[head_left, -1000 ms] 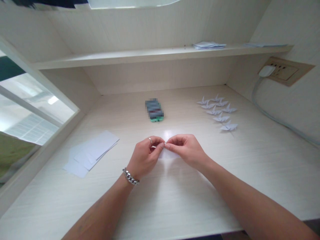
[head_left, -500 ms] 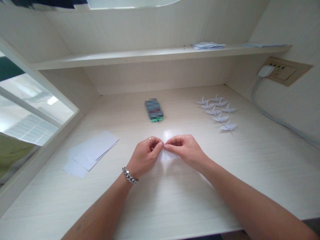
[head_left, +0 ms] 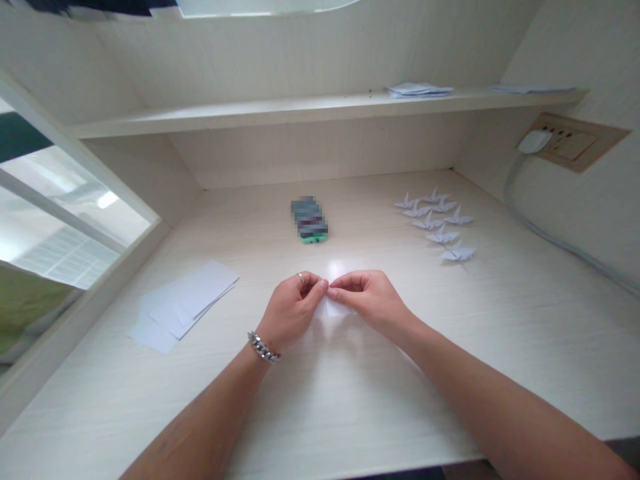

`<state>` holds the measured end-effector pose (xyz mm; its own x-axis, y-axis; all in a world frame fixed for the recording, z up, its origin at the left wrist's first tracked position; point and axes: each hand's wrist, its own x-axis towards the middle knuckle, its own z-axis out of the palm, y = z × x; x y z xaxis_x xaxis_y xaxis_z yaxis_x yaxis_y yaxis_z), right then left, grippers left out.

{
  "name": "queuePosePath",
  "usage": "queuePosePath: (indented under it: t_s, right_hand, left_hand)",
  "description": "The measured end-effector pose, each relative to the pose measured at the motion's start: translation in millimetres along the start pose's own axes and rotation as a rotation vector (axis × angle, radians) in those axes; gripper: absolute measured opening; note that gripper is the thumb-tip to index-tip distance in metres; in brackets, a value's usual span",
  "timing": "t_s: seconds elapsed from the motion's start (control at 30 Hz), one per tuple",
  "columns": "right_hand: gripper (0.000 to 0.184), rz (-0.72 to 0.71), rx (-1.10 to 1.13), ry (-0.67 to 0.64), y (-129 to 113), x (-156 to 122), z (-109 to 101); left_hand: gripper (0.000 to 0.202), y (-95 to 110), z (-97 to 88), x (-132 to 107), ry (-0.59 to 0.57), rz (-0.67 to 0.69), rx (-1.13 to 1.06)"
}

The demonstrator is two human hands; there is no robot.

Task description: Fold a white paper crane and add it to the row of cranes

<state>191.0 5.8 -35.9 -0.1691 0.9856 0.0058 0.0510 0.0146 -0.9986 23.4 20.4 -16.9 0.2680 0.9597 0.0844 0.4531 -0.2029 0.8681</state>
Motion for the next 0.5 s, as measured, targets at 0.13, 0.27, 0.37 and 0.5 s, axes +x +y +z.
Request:
queuePosePath:
  t_s: [0.13, 0.27, 0.37, 0.5]
  right_hand:
    - [0.022, -0.02, 0.017, 0.012, 1.4, 0.5, 1.6]
    - [0.021, -0.018, -0.006, 0.077, -0.1, 0.6, 1.2]
    - [0.02, -0.043, -0.025, 0.103, -1.2, 0.2, 0.7]
    - [0.017, -0.085, -0.046, 0.106, -1.2, -0.7, 0.6]
  left_hand:
    - [0.031, -0.7, 2.6, 1.0, 0.021, -0.036, -0.057]
    - [0.027, 0.6, 3.6, 0.8, -0.035, -0.163, -0.335]
    - [0.029, 1.3, 2.8, -0.2, -0.061, -0.211, -0.445]
    - [0.033, 3.1, 1.2, -1.5, -0.074, -0.232, -0.514]
